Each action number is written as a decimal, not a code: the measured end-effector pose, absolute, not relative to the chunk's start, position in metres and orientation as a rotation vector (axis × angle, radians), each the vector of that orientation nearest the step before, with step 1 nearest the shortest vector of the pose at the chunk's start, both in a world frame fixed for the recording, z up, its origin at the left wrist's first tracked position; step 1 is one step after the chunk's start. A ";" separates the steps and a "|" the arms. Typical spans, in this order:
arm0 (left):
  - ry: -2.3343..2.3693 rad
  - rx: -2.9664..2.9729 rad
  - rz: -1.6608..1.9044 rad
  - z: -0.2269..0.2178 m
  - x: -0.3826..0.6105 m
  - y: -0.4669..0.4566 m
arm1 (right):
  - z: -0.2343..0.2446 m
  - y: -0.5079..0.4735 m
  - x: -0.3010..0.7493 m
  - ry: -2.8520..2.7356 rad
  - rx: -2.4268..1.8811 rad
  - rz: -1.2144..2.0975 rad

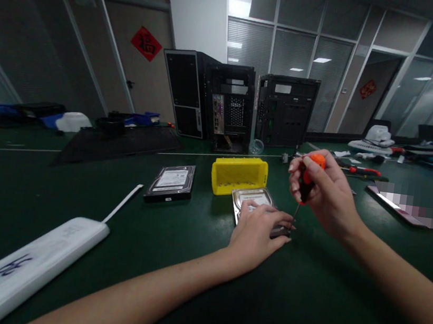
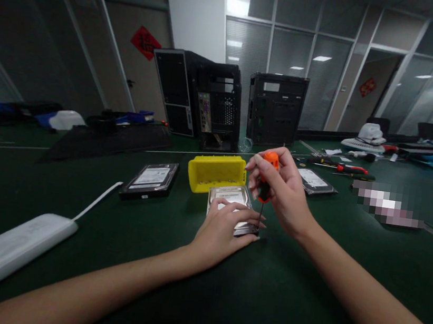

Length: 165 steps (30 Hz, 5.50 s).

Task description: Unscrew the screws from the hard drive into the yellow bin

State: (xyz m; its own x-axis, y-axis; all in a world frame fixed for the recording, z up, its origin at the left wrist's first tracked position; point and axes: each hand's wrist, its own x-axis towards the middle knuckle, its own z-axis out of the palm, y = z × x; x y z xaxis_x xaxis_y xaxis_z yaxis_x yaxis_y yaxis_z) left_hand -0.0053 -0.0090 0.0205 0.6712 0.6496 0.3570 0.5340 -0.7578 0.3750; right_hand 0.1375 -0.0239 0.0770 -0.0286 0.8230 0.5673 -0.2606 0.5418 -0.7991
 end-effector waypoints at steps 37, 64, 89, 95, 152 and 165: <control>0.945 2.661 0.731 0.020 -0.006 -0.007 | 0.075 -0.022 0.138 -1.283 -0.449 1.015; 0.966 2.676 0.673 0.022 -0.007 -0.009 | 0.076 -0.024 0.138 -1.230 -0.478 1.014; 0.952 2.677 0.664 0.023 -0.007 -0.009 | 0.074 -0.024 0.138 -1.229 -0.518 1.009; 0.944 2.679 0.698 0.021 -0.008 -0.008 | 0.074 -0.024 0.138 -1.284 -0.538 1.043; 0.933 2.644 0.737 0.018 -0.007 -0.007 | 0.073 -0.024 0.142 -1.273 -0.486 0.970; 0.933 2.656 0.728 0.018 -0.007 -0.006 | 0.072 -0.024 0.141 -1.277 -0.451 1.047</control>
